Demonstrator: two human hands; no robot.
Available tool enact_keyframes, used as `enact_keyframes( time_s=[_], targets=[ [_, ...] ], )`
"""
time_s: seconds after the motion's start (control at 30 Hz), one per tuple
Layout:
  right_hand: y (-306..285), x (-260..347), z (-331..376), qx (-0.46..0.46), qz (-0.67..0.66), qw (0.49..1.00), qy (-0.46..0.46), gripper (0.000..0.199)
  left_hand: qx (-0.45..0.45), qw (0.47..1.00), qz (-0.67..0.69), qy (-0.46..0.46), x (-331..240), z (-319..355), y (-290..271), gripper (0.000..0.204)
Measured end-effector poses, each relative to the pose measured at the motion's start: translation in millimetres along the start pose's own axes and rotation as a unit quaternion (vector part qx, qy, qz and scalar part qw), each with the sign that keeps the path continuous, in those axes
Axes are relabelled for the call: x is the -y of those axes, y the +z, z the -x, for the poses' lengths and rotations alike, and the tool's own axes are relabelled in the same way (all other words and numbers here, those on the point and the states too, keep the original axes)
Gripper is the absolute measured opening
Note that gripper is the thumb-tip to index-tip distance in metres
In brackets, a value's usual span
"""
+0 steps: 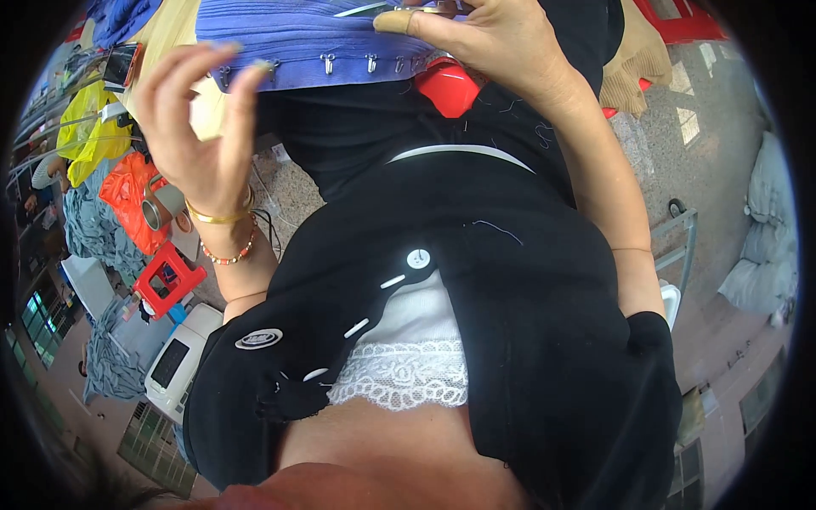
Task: Trimming excess threads and fabric edges from blue garments using thread snips.
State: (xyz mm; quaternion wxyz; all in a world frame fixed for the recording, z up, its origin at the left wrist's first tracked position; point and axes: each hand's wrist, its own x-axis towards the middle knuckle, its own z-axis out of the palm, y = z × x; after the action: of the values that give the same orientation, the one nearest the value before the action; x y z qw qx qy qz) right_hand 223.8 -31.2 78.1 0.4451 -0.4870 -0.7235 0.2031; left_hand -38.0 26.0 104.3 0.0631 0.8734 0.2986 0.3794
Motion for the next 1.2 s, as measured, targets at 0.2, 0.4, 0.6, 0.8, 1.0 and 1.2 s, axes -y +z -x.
enact_keyframes(
  time_s=[0.2, 0.4, 0.6, 0.8, 1.0, 1.2],
  targets=[
    [8, -12, 14, -0.039, -0.172, 0.976, 0.126, 0.032, -0.037, 0.976, 0.099, -0.193, 56, -2, 23, 0.028],
    [11, -15, 11, -0.046, -0.187, 0.973, 0.127, 0.033, -0.025, 0.992, 0.022, -0.121, 82, -13, 17, 0.018],
    [12, -10, 7, -0.054, -0.159, 0.980, 0.109, 0.034, 0.020, 0.995, -0.031, -0.097, 122, -19, 26, 0.017],
    [10, -25, 16, -0.027, -0.090, 0.992, 0.089, 0.037, 0.030, 0.849, 0.481, -0.217, 176, 4, 74, 0.008],
    [11, -28, 15, -0.050, -0.099, 0.991, 0.080, 0.036, 0.024, 0.916, 0.297, -0.270, 141, -4, 63, 0.009],
    [13, -22, 8, -0.033, -0.097, 0.992, 0.077, 0.037, -0.091, 0.937, 0.260, -0.215, 81, 11, 19, 0.019]
  ],
)
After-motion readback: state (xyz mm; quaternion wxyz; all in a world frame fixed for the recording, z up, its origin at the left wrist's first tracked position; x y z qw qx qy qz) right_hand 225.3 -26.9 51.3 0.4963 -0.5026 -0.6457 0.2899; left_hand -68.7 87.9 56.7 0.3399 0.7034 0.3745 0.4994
